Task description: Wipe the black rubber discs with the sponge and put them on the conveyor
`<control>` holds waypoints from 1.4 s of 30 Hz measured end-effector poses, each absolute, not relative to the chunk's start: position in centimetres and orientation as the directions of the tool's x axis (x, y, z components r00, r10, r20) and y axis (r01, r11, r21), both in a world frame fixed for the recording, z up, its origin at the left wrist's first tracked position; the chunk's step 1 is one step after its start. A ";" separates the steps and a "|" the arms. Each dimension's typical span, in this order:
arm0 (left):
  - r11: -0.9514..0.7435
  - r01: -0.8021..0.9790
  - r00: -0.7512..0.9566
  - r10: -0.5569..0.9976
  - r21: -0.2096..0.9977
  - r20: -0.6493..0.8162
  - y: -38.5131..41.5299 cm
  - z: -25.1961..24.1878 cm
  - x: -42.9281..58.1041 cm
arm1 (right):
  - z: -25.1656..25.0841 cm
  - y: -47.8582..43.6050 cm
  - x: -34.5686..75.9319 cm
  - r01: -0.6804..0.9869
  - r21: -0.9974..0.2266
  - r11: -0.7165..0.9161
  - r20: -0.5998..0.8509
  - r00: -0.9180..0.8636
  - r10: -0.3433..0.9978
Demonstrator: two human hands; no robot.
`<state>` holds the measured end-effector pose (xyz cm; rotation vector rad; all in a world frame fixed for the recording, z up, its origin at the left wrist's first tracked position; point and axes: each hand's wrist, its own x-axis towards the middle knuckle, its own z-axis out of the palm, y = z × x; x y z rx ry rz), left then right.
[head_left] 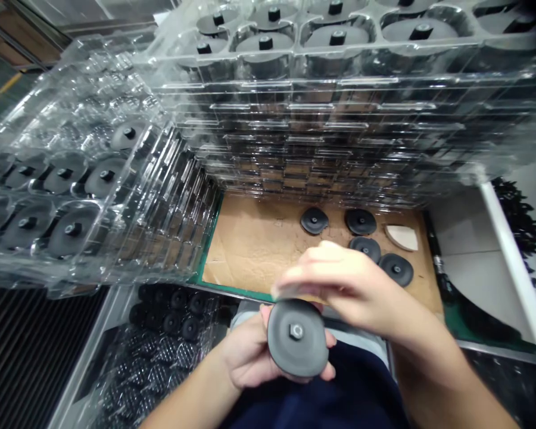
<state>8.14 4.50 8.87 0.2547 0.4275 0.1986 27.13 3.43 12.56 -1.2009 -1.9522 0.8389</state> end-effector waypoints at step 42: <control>0.738 -0.394 0.592 0.660 0.548 -0.462 5.2 10.8 8.3 | 13.7 2.0 23.7 0.625 -0.596 0.504 0.529 -0.167 0.832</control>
